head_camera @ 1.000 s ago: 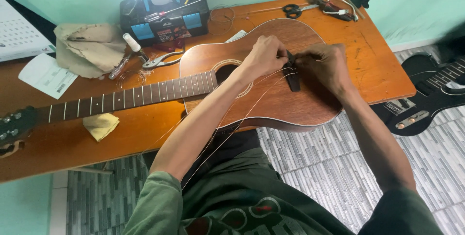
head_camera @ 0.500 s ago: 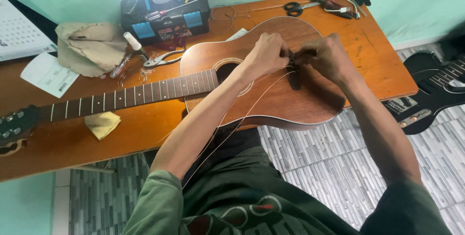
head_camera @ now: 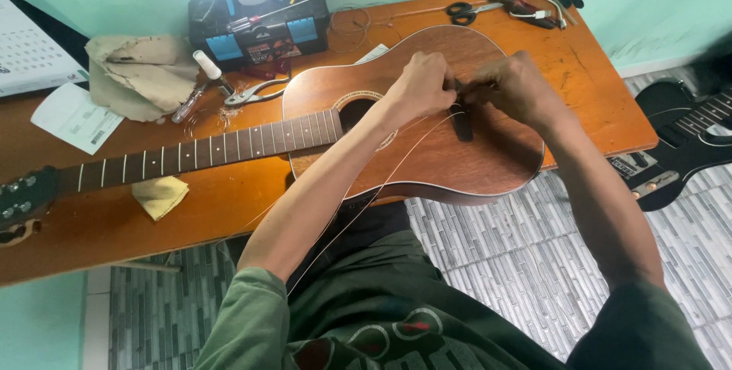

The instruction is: The person replaces the strings on an acoustic guitar. They thread new strings through the bridge, pull them taut, and wind them onto the tuning pegs at the headstock.

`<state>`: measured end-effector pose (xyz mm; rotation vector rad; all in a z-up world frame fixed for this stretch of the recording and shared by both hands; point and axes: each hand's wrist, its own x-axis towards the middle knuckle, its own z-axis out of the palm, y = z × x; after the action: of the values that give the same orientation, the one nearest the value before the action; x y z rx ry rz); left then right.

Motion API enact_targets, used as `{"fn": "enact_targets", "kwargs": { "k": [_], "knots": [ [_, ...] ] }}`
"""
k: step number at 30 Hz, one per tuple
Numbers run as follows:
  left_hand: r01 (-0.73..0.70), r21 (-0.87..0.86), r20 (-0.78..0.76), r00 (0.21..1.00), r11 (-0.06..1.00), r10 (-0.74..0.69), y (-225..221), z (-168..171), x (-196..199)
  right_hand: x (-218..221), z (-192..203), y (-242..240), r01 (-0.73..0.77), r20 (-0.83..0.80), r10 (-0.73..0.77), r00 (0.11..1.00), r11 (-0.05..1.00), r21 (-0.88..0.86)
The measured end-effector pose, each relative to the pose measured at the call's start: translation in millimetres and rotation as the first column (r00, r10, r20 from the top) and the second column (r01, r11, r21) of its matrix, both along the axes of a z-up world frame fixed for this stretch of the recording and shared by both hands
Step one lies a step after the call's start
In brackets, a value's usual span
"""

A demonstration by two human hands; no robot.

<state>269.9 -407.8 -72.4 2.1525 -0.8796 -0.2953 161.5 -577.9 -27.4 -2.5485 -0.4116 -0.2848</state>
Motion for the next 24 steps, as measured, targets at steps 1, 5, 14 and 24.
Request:
{"fn": "enact_targets", "kwargs": {
  "k": [1,5,14,24],
  "knots": [
    [-0.002,0.000,0.001,1.000,1.000,0.002,0,-1,2,-1,8,5,-0.002,0.001,0.002,1.000,1.000,0.000],
    [0.008,-0.018,-0.021,1.000,1.000,-0.008,-2,-5,3,0,21,14,0.021,-0.087,-0.023,0.996,1.000,-0.023],
    [0.037,0.022,0.010,0.999,0.999,-0.037,17,35,-21,48,43,31,-0.023,-0.415,-0.110,0.903,0.953,-0.304],
    [0.064,-0.086,0.177,0.983,0.994,-0.048,16,10,-13,79,11,50,-0.050,-0.344,-0.219,0.913,0.777,-0.627]
  ]
}}
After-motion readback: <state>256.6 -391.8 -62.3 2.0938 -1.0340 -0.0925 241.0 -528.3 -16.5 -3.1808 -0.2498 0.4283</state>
